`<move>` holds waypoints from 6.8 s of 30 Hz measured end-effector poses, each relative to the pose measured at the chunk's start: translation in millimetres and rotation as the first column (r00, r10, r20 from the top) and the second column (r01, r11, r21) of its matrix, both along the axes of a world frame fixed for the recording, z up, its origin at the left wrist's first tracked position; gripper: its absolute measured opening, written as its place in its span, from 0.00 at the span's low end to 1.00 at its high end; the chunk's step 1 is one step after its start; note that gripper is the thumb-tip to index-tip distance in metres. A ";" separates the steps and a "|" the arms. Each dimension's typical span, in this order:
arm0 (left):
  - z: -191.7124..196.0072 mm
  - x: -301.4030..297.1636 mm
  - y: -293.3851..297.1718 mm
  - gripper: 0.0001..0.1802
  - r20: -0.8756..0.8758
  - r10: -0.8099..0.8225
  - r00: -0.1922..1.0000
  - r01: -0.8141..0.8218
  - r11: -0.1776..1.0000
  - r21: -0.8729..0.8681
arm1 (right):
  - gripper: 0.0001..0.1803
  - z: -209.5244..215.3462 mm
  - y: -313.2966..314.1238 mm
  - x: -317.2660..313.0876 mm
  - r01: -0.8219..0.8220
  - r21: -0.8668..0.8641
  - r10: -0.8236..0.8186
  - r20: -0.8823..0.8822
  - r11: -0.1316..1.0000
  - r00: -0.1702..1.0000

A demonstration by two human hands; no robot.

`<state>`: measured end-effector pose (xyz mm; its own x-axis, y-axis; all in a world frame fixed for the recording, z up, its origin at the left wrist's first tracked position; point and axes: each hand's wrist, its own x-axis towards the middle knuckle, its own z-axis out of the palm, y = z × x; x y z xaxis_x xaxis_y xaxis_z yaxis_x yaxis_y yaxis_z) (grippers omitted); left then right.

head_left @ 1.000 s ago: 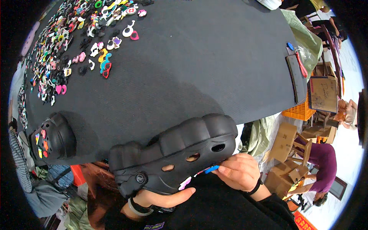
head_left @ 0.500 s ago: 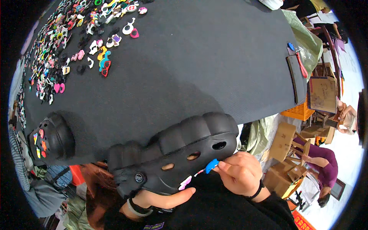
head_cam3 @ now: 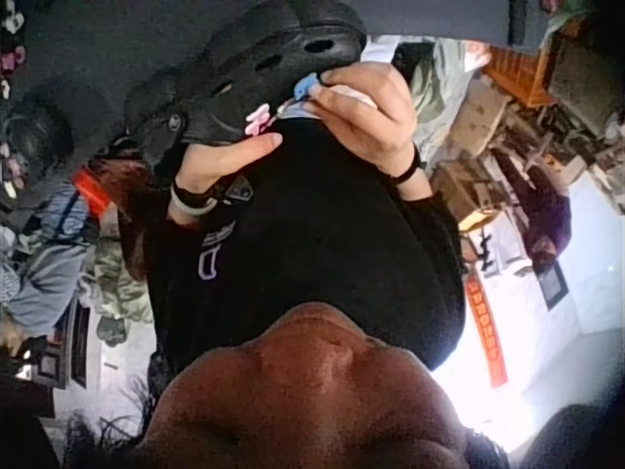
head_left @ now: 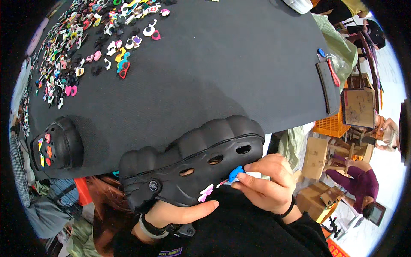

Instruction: Attaching various colorful plastic charms to the holes of foam-clog style shoes.

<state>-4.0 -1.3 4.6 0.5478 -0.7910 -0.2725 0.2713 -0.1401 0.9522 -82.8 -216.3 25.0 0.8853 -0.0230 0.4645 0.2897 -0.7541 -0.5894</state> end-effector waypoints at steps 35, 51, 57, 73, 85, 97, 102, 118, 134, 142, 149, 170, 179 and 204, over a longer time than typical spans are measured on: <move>-1.8 1.9 -1.6 0.28 0.061 -0.014 0.998 0.017 0.999 -0.040 | 0.34 3.7 -12.0 20.0 0.025 0.005 -0.023 -0.278 1.000 0.960; 2.6 -2.2 -4.8 0.28 -0.035 0.047 0.998 -0.047 0.999 -0.021 | 0.20 21.4 3.1 8.6 -0.007 0.017 0.011 -0.235 1.000 0.972; 1.9 4.3 -4.0 0.33 0.075 -0.040 0.996 0.043 0.998 -0.045 | 0.15 19.1 4.4 12.3 0.088 0.101 -0.065 -0.209 0.991 0.976; -9.0 1.6 2.1 0.29 0.266 -0.122 0.956 0.128 0.992 -0.004 | 0.14 20.1 -2.7 -3.9 0.049 0.111 -0.015 -0.283 0.993 0.959; -14.5 1.6 -4.7 0.25 0.299 -0.009 0.954 0.020 0.999 -0.034 | 0.14 21.8 -3.4 -5.7 0.104 0.141 -0.049 -0.348 0.985 0.936; -4.1 8.4 -1.8 0.29 0.249 -0.127 0.960 0.127 0.992 0.017 | 0.16 17.4 1.0 -3.0 0.132 0.090 -0.101 -0.286 0.987 0.953; -4.6 6.7 -2.3 0.28 0.257 -0.121 0.959 0.130 0.991 -0.018 | 0.16 16.0 1.0 -3.8 0.155 0.143 -0.112 -0.271 0.977 0.956; -13.0 1.1 -1.5 0.24 0.327 -0.035 0.944 0.040 0.999 -0.008 | 0.16 23.8 -0.4 8.1 0.127 0.087 -0.079 -0.423 0.988 0.903; -10.3 1.9 -4.6 0.24 0.285 -0.014 0.958 0.020 1.000 -0.017 | 0.09 21.5 -3.4 -2.8 0.209 0.262 -0.068 -0.461 0.942 0.885; -13.6 2.3 -3.9 0.23 0.323 0.005 0.946 0.014 0.998 -0.056 | 0.09 27.0 -4.5 6.7 0.159 0.227 -0.015 -0.530 0.961 0.848; -8.7 5.9 -0.7 0.26 0.305 -0.088 0.948 0.088 0.996 0.014 | 0.09 34.2 -5.9 10.2 0.202 0.228 -0.007 -0.646 0.953 0.763; -15.5 -3.9 -2.5 0.26 0.260 -0.043 0.965 0.050 0.999 -0.018 | 0.36 12.8 -20.7 15.2 0.162 0.000 -0.156 -0.270 0.987 0.950; -6.3 5.8 -0.4 0.33 0.178 -0.120 0.977 0.119 0.993 0.011 | 0.46 1.1 -25.4 21.6 -0.058 0.074 0.084 -0.423 0.996 0.902; -1.0 -2.3 -3.5 0.30 0.041 -0.016 0.999 0.016 1.000 0.018 | 0.38 2.5 -31.6 16.4 -0.010 0.408 0.202 -0.430 0.913 0.880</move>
<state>-6.4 -4.8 3.5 0.5463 -0.7951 -0.2635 0.2293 -0.1606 0.9600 -66.4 -248.0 27.5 0.9998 -0.0070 -0.0159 -0.0173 -0.4204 -0.9072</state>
